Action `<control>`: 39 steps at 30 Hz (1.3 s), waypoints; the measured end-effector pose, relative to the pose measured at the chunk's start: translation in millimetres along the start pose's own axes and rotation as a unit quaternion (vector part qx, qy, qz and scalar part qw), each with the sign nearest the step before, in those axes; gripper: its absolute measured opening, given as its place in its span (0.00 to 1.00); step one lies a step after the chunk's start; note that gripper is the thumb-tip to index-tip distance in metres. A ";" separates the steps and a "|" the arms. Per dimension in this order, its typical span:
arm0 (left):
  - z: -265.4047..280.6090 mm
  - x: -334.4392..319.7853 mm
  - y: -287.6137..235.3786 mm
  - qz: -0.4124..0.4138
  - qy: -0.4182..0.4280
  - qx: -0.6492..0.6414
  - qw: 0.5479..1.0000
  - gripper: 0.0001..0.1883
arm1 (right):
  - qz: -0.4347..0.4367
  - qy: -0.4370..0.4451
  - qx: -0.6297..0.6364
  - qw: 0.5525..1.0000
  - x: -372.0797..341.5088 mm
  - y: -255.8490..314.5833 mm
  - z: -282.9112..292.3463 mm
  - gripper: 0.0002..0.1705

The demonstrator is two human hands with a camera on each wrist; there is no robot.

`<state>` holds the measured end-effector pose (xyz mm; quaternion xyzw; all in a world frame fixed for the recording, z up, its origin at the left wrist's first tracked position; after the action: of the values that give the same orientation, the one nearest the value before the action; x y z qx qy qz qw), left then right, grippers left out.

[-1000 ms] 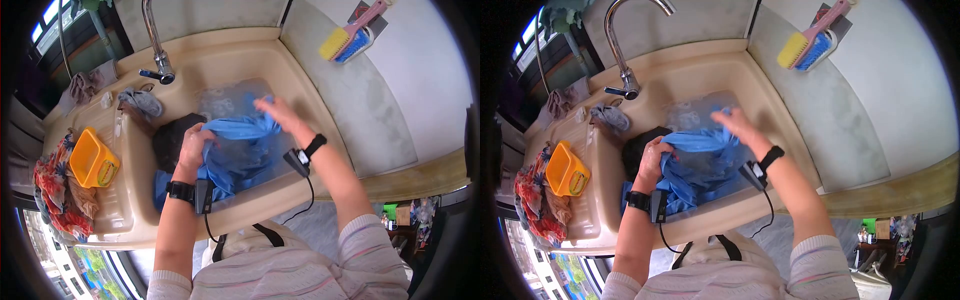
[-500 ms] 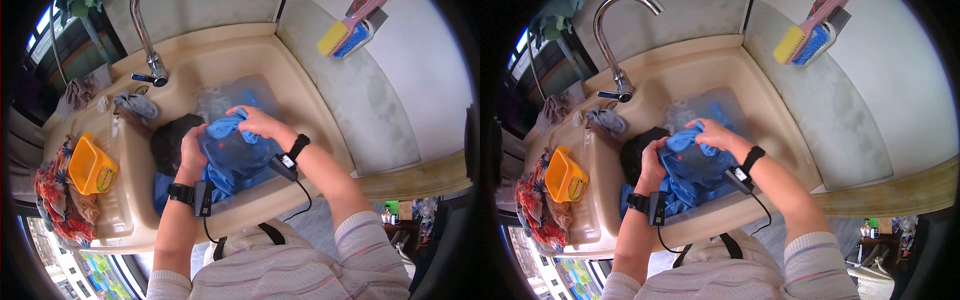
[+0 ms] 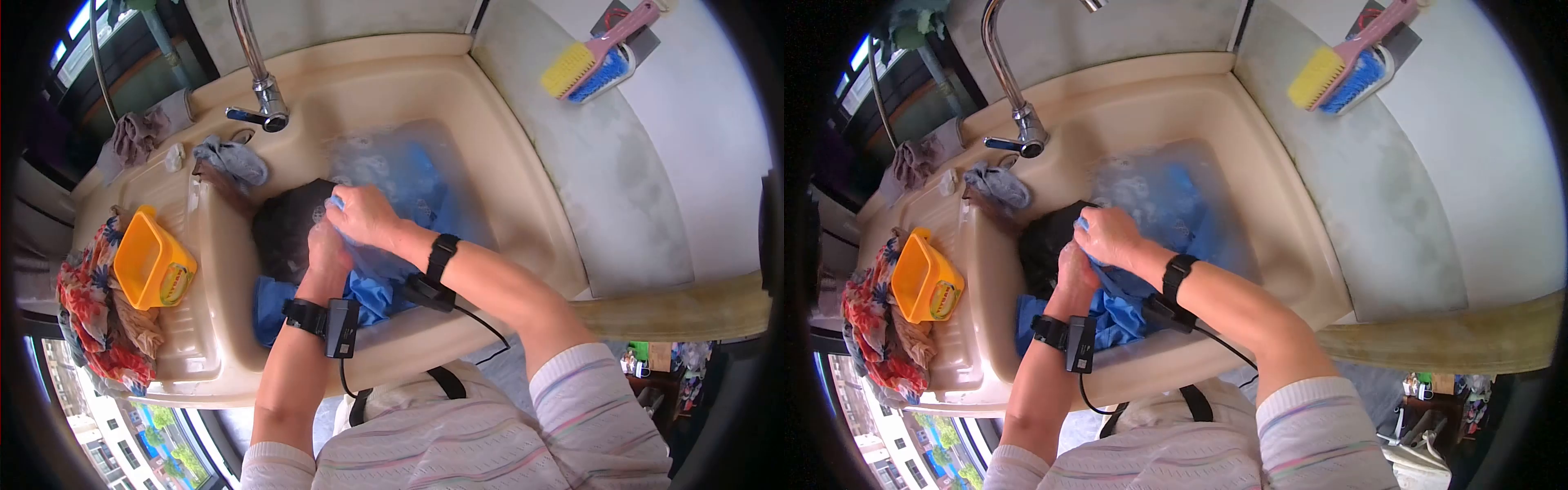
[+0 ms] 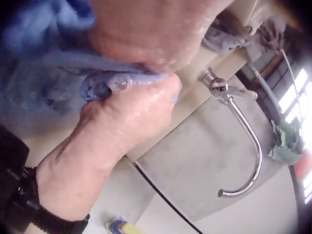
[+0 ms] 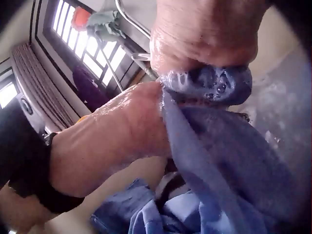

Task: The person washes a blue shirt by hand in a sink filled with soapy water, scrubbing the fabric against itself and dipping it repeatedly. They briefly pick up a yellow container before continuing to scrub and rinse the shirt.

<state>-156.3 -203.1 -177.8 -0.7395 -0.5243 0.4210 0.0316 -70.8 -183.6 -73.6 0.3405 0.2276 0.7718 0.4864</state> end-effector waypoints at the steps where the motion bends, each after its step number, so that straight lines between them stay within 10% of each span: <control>1: 11.1 8.0 -1.3 -0.021 0.083 0.011 0.996 0.11 | -0.007 0.009 -0.009 1.000 -4.1 7.1 -0.4 0.13; 3: 2.1 3.6 -7.9 0.034 0.222 0.005 0.974 0.11 | 0.078 0.004 0.017 0.997 -20.7 37.2 -2.7 0.13; 5: -6.1 -3.2 -15.3 -0.128 0.237 0.170 0.948 0.12 | 0.082 -0.004 0.037 0.996 -17.5 23.9 -4.2 0.14; 7: -34.0 -35.0 -19.6 0.037 -0.048 0.152 0.987 0.13 | -0.086 0.017 -0.040 0.995 -2.7 -28.1 4.4 0.14; 11: -49.6 -36.1 -29.3 -0.019 0.008 0.146 0.989 0.09 | -0.133 0.101 -0.064 0.984 -13.4 -71.9 16.6 0.15; 17: -51.9 -44.1 -45.9 -0.020 0.123 0.139 0.982 0.05 | -0.089 0.237 0.428 0.867 -19.8 -29.0 38.5 0.30; 21: -54.3 -49.1 -53.1 -0.038 0.121 0.139 0.982 0.09 | -0.026 0.356 0.039 0.933 -35.2 -22.2 9.5 0.30; 25: -22.9 -30.7 -66.2 -0.056 0.072 0.071 0.993 0.13 | -0.137 0.394 -0.017 0.909 -30.6 -56.8 24.0 0.27; 30: -12.3 -18.1 -49.5 -0.050 0.013 0.066 0.996 0.12 | -0.183 0.186 0.364 0.894 -16.0 -67.5 32.3 0.22; 37: -27.8 -29.6 -37.3 0.038 -0.003 -0.038 0.999 0.07 | 0.048 0.054 0.119 0.990 -11.5 15.9 27.4 0.13; 39: -16.0 -18.3 -31.2 -0.036 0.146 0.068 0.986 0.13 | 0.122 0.066 0.030 0.990 -22.0 46.7 17.2 0.11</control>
<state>-170.9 -197.5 -141.5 -0.7700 -0.5101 0.3418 0.1734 -79.3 -222.9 -37.0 0.3286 0.2396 0.8388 0.3621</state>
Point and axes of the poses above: each hand's wrist, its own x-axis towards the middle knuckle, its own z-axis out of the back of the hand, y = z × x, the point moved 5 cm from there along x, towards the middle knuckle, and after that the axes turned 6 degrees about z, right-handed, at the moved point
